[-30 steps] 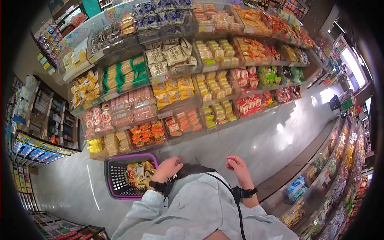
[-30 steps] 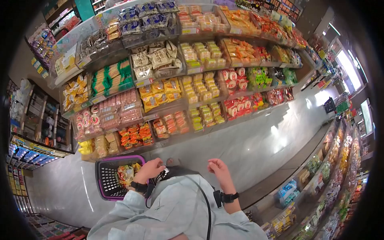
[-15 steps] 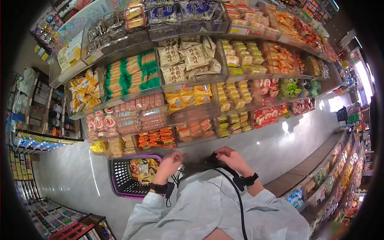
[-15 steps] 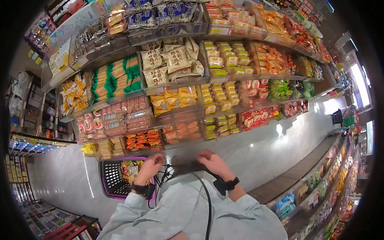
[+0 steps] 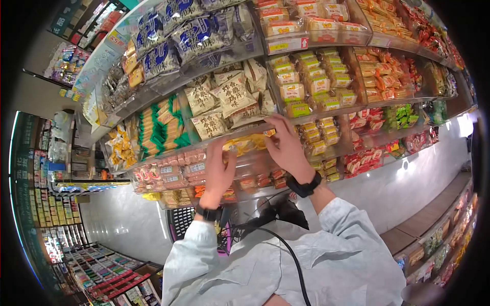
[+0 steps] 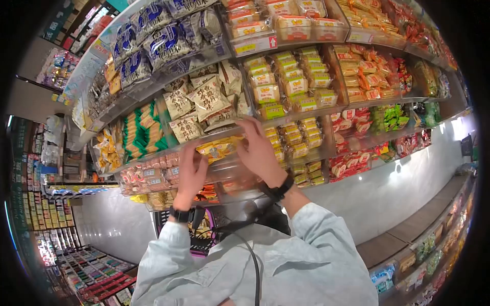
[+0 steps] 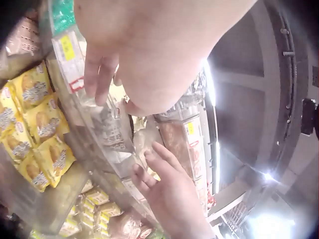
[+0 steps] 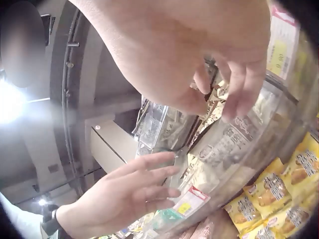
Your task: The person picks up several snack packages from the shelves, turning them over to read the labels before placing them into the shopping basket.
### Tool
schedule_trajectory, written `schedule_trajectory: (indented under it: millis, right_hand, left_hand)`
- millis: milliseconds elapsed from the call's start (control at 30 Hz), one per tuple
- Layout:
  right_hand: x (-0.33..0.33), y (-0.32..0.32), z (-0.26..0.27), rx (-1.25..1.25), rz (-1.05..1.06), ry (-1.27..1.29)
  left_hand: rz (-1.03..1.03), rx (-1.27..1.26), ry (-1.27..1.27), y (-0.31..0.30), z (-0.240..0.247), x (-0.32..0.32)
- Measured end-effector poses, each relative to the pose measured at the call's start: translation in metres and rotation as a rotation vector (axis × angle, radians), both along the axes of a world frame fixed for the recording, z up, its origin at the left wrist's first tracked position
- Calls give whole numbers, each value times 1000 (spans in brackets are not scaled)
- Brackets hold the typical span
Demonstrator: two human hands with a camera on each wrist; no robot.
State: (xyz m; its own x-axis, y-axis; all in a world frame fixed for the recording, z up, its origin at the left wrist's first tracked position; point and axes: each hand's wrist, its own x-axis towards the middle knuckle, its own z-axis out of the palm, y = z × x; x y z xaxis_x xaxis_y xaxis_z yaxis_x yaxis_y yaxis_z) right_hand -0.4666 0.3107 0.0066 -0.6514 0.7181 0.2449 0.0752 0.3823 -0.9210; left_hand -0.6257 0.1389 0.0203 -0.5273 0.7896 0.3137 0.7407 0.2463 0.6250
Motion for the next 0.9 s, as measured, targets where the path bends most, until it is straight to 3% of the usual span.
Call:
schedule_trajectory:
  millis: [133,233,333,433,600,733,833,900]
  right_hand:
    - [-23,9,-15,204,-83,-183]
    - [-25,11,-27,219,-97,-161]
    - [-29,16,-23,82,-52,4]
    - [-24,14,9,-21,19,2]
    - [7,-13,29,-14,153,131]
    - [66,-46,29,-66,366,98]
    - [107,-76,-2,-43,413,-45]
    - [122,-98,-7,-142,338,-66]
  left_hand:
    - [93,4,-51,56,1,2]
    - [105,11,-55,60,-9,-4]
    - [135,100,-14,55,1,-3]
    - [168,143,-19,44,26,8]
    - [53,157,109,-18,57,31]
    - [-53,8,-164,-87,60,80]
    - [-73,-143,-274,-129,31,112]
    - [-120,-147,-352,-143,17,121]
